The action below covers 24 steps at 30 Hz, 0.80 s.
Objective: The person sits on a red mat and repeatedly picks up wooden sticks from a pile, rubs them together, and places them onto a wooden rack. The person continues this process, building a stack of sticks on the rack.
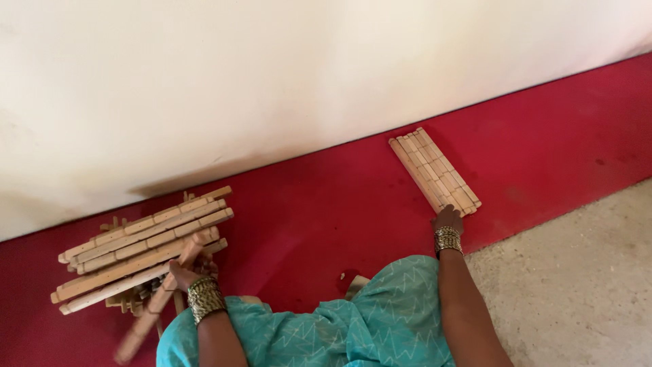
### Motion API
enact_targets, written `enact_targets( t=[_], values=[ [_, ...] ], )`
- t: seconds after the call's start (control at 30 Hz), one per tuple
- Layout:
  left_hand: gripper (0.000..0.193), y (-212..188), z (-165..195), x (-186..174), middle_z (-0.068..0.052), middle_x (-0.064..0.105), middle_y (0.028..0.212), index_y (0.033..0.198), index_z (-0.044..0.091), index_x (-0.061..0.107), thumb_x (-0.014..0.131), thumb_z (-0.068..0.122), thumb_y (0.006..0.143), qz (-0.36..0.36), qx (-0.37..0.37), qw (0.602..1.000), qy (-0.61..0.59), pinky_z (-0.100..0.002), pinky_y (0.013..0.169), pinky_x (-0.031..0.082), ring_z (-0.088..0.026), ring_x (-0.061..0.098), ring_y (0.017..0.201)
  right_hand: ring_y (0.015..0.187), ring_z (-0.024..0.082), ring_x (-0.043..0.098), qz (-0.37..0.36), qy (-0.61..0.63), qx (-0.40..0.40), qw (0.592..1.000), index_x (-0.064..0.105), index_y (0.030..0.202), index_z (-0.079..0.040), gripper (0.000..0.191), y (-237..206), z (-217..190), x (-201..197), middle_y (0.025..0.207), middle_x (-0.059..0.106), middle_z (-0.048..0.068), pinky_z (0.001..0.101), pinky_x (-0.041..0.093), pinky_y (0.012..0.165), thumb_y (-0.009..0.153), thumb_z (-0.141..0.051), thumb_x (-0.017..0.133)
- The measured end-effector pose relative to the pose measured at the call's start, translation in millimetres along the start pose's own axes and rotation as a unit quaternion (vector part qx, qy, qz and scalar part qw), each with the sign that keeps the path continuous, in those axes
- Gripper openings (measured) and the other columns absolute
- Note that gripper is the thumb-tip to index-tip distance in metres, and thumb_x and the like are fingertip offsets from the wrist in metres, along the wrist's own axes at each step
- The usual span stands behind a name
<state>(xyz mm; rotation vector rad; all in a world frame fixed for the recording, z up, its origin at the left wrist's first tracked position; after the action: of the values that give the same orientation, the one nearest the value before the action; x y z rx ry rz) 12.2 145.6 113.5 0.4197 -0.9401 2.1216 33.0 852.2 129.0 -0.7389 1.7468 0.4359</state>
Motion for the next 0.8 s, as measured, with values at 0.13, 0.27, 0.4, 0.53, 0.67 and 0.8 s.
enact_targets(
  t=[0.13, 0.27, 0.4, 0.53, 0.67, 0.8],
  values=[
    [0.050, -2.4, 3.0, -2.1, -0.008, 0.072, 0.079, 0.111, 0.015, 0.065, 0.063, 0.062, 0.096, 0.079, 0.104, 0.991, -0.013, -0.033, 0.043, 0.049, -0.023, 0.067, 0.060, 0.116, 0.040, 0.067, 0.020, 0.014, 0.004, 1.000, 0.049, 0.130, -0.003, 0.066, -3.8, 2.5, -3.8, 0.132, 0.059, 0.023, 0.0508, 0.060, 0.088, 0.084, -0.035, 0.085],
    [0.057, -5.0, 11.7, 3.6, -0.018, 0.070, 0.077, 0.100, -0.006, 0.064, 0.071, 0.051, 0.099, 0.099, 0.178, 0.976, 0.082, -0.037, 0.042, 0.052, -0.027, 0.065, 0.053, 0.114, 0.043, 0.066, 0.011, 0.028, 0.008, 1.000, 0.049, 0.127, 0.000, 0.064, -1.3, 3.8, 0.7, 0.131, 0.058, 0.026, 0.0506, 0.061, 0.087, 0.084, -0.032, 0.085],
    [0.065, -4.5, 12.0, 15.2, -0.020, 0.070, 0.079, 0.103, -0.011, 0.062, 0.066, 0.054, 0.101, 0.050, 0.124, 0.976, 0.173, -0.037, 0.042, 0.054, -0.026, 0.067, 0.052, 0.113, 0.042, 0.068, 0.054, 0.005, -0.052, 0.997, 0.053, 0.124, 0.004, 0.065, 4.6, 3.7, -1.5, 0.123, 0.063, 0.027, 0.0465, 0.060, 0.091, 0.082, -0.033, 0.087],
    [0.069, -16.6, 13.0, 30.8, -0.018, 0.073, 0.077, 0.108, -0.010, 0.067, 0.057, 0.058, 0.100, 0.036, 0.040, 0.949, 0.311, -0.037, 0.044, 0.055, -0.025, 0.069, 0.054, 0.117, 0.040, 0.067, 0.069, -0.016, -0.108, 0.992, 0.063, 0.116, 0.008, 0.062, 9.7, 2.9, -8.5, 0.119, 0.068, 0.025, 0.0434, 0.059, 0.094, 0.081, -0.037, 0.087],
    [0.083, -45.6, 24.7, 46.1, -0.018, 0.073, 0.074, 0.107, -0.007, 0.071, 0.040, 0.069, 0.103, 0.052, 0.083, 0.882, 0.460, -0.037, 0.047, 0.053, -0.025, 0.069, 0.056, 0.105, 0.035, 0.081, -0.121, 0.042, -0.083, 0.988, 0.078, 0.110, 0.008, 0.061, 4.3, -6.2, 0.0, 0.104, 0.084, 0.025, 0.0416, 0.061, 0.094, 0.090, -0.050, 0.074],
    [0.095, -63.5, 23.9, 58.9, -0.014, 0.076, 0.074, 0.098, -0.005, 0.078, 0.025, 0.073, 0.105, 0.034, 0.080, 0.845, 0.528, -0.036, 0.055, 0.053, -0.020, 0.068, 0.056, 0.115, 0.039, 0.067, -0.055, -0.049, -0.096, 0.993, 0.064, 0.129, 0.002, 0.074, -5.1, -28.1, -1.8, 0.125, 0.069, 0.027, 0.0478, 0.056, 0.096, 0.081, -0.050, 0.083]
  ],
)
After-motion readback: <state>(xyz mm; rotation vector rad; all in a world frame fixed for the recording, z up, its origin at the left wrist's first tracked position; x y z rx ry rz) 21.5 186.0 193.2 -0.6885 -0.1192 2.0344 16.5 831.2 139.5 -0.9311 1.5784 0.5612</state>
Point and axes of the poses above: each hand's wrist, its own y-axis towards the middle knuckle, its own x-axis out of the palm, z = x × y, the point moved 5 cm from there along y, towards the middle knuckle
